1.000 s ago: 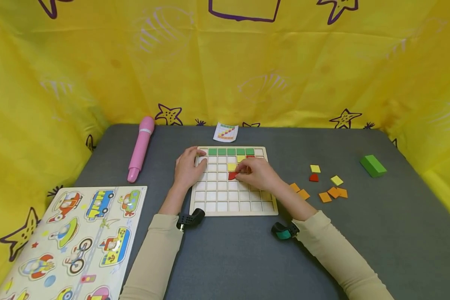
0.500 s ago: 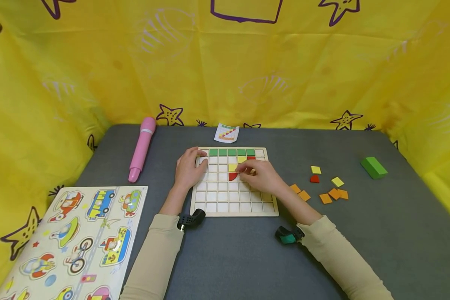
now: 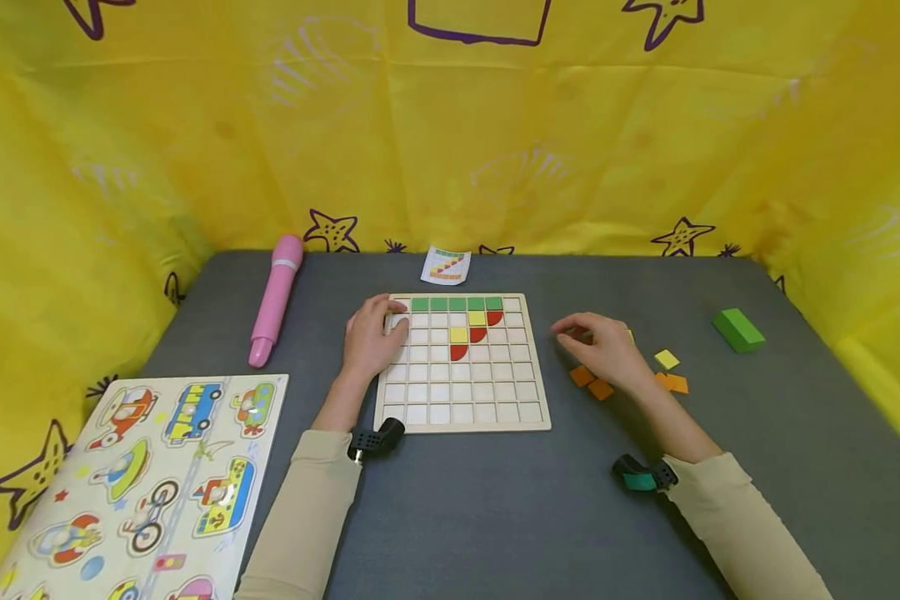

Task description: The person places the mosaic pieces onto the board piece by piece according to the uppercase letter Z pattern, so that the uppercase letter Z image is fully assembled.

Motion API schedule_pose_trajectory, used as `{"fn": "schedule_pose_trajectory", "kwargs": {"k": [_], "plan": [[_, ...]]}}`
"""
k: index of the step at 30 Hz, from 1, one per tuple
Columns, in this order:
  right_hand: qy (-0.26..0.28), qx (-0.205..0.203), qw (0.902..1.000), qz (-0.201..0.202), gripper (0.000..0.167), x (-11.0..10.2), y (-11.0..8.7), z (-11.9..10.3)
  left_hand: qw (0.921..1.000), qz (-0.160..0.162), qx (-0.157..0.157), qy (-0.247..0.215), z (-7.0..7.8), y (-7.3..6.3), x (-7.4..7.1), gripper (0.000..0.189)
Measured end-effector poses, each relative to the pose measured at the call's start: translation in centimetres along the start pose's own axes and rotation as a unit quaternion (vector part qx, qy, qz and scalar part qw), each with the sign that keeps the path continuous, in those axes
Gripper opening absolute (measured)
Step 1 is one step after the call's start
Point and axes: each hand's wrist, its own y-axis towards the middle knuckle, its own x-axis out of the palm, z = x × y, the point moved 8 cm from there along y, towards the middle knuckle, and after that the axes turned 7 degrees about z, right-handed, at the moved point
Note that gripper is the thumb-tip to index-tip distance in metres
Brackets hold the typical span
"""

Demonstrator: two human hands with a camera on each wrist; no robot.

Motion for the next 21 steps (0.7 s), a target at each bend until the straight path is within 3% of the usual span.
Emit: {"fn": "schedule_pose_trajectory", "kwargs": {"k": [5, 10, 14, 21], "plan": [[-0.056, 0.019, 0.9979, 0.026, 0.018, -2.5, -0.6, 2.6, 1.0, 0.001, -0.002, -0.006, -0.1, 0.0, 0.0, 0.028], [-0.093, 0.065, 0.9935, 0.012, 0.027, -3.9, -0.7, 4.3, 1.0, 0.005, -0.002, -0.006, -0.1, 0.0, -0.1, 0.028], [-0.094, 0.077, 0.9925, -0.007, 0.031, -3.6, -0.4, 4.7, 1.0, 0.006, -0.001, -0.004, -0.2, 0.0, 0.0, 0.027], [-0.052, 0.059, 0.9958, -0.046, 0.038, -2.0, 0.2, 3.8, 0.9999, 0.007, 0.006, -0.005, -0.1, 0.0, 0.0, 0.027]]}}
